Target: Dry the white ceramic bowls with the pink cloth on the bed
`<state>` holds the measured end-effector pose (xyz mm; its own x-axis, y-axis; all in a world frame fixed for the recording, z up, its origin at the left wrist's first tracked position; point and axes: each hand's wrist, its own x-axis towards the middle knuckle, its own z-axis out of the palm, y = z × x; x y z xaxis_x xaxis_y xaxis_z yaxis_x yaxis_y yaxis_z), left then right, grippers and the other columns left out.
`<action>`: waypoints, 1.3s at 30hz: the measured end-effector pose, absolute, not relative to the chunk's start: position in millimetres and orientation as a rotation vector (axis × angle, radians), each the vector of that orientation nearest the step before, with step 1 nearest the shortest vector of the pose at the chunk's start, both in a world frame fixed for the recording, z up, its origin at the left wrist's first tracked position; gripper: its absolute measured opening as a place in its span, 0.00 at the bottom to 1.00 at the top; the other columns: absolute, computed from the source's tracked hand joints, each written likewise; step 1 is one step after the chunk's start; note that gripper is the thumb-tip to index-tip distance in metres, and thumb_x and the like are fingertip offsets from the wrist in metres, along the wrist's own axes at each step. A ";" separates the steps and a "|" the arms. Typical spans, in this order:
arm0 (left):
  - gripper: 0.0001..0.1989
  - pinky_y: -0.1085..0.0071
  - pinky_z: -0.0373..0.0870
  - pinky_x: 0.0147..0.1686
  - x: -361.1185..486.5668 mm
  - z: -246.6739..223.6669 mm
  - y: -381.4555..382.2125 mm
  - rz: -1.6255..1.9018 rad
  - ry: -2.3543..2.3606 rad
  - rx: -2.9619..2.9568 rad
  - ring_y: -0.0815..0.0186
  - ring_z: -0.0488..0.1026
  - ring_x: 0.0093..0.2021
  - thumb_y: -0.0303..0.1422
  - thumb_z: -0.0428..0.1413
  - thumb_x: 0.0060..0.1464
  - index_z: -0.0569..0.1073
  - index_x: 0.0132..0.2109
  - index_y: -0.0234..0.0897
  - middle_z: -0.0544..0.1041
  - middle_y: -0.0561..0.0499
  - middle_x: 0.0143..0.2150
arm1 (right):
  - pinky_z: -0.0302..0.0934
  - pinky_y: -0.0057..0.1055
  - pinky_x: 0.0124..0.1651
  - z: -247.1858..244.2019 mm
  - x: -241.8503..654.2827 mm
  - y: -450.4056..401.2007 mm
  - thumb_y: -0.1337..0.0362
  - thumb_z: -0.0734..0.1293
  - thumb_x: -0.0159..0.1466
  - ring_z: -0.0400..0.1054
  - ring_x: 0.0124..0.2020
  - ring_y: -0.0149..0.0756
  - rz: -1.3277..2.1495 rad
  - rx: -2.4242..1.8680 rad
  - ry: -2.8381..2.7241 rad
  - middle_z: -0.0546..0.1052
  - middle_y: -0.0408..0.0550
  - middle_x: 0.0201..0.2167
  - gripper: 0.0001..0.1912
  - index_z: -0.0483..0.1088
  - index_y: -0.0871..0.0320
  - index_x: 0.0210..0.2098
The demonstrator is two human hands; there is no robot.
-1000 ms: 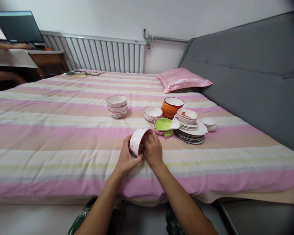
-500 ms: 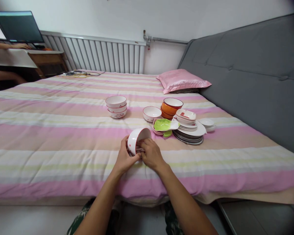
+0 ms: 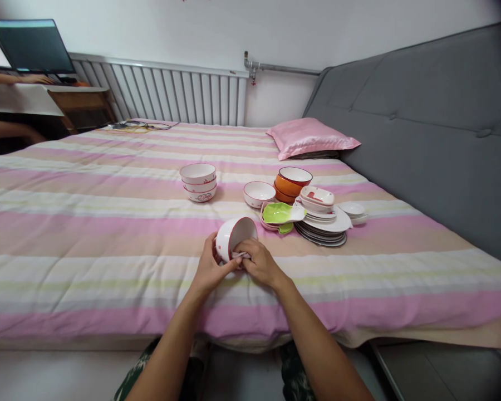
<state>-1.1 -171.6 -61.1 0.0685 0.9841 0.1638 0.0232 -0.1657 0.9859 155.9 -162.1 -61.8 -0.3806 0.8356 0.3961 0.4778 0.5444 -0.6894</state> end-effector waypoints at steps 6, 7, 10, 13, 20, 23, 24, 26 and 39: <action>0.41 0.57 0.70 0.49 -0.5 -58.0 -171.9 1.255 1.072 1.335 0.53 0.69 0.53 0.37 0.66 0.36 0.56 0.57 0.36 0.66 0.40 0.54 | 0.55 0.30 0.40 -60.7 163.7 -159.1 0.74 0.60 0.54 0.63 0.32 0.34 0.627 -1.031 -1.989 0.73 0.45 0.26 0.10 0.71 0.58 0.25; 0.41 0.57 0.70 0.50 -0.5 -57.5 -171.8 1.251 1.079 1.331 0.53 0.69 0.53 0.37 0.66 0.36 0.57 0.56 0.36 0.66 0.40 0.54 | 0.55 0.30 0.38 -60.0 164.7 -159.0 0.73 0.60 0.53 0.63 0.31 0.34 0.647 -1.034 -1.963 0.72 0.44 0.25 0.09 0.70 0.58 0.24; 0.41 0.57 0.70 0.50 -0.6 -55.6 -171.7 1.249 1.098 1.324 0.52 0.69 0.53 0.37 0.66 0.36 0.57 0.56 0.35 0.66 0.39 0.54 | 0.54 0.29 0.36 -57.9 167.0 -158.6 0.72 0.61 0.51 0.62 0.29 0.33 0.720 -1.040 -1.835 0.71 0.43 0.23 0.07 0.68 0.57 0.21; 0.40 0.57 0.69 0.51 -0.7 -54.0 -172.1 1.262 1.104 1.324 0.53 0.69 0.54 0.37 0.66 0.36 0.57 0.56 0.35 0.67 0.39 0.54 | 0.56 0.29 0.37 -58.9 169.7 -156.6 0.72 0.59 0.50 0.64 0.30 0.34 0.747 -1.053 -1.699 0.72 0.44 0.25 0.08 0.69 0.57 0.23; 0.42 0.56 0.67 0.53 -1.0 -56.9 -173.0 1.246 1.107 1.332 0.53 0.68 0.55 0.37 0.66 0.37 0.56 0.58 0.35 0.65 0.39 0.56 | 0.62 0.32 0.44 -76.3 177.9 -143.1 0.67 0.59 0.56 0.67 0.39 0.36 0.700 -1.129 -1.239 0.75 0.46 0.37 0.15 0.69 0.58 0.41; 0.42 0.56 0.68 0.52 -1.2 -58.1 -173.0 1.247 1.123 1.367 0.53 0.68 0.54 0.38 0.66 0.37 0.56 0.58 0.36 0.66 0.39 0.56 | 0.62 0.35 0.49 -78.2 176.0 -141.7 0.64 0.63 0.55 0.67 0.43 0.38 0.721 -1.130 -1.049 0.76 0.47 0.41 0.18 0.69 0.58 0.45; 0.42 0.56 0.68 0.52 -1.1 -58.2 -173.0 1.250 1.128 1.379 0.53 0.69 0.54 0.38 0.66 0.37 0.56 0.58 0.36 0.66 0.39 0.56 | 0.61 0.36 0.50 -77.4 174.0 -142.5 0.64 0.63 0.54 0.67 0.44 0.38 0.719 -1.133 -1.043 0.76 0.47 0.42 0.19 0.69 0.57 0.46; 0.42 0.57 0.68 0.52 -1.0 -58.2 -173.4 1.253 1.128 1.402 0.53 0.69 0.54 0.38 0.66 0.37 0.56 0.58 0.36 0.65 0.39 0.57 | 0.60 0.36 0.52 -74.8 168.3 -145.5 0.64 0.64 0.54 0.67 0.45 0.38 0.700 -1.147 -1.070 0.75 0.48 0.44 0.20 0.68 0.58 0.47; 0.44 0.60 0.69 0.51 -0.4 -59.0 -178.9 1.227 1.170 1.630 0.55 0.68 0.55 0.38 0.66 0.38 0.55 0.61 0.39 0.62 0.41 0.60 | 0.65 0.28 0.34 -65.5 131.9 -153.5 0.62 0.66 0.52 0.70 0.31 0.33 1.284 -0.856 -0.714 0.76 0.42 0.31 0.14 0.68 0.58 0.39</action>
<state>-0.4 -178.9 -59.0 0.1141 0.9580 0.2630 0.2172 -0.2824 0.9344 131.9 -153.5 -65.5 0.1571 0.9875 -0.0131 -0.5100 0.0698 -0.8573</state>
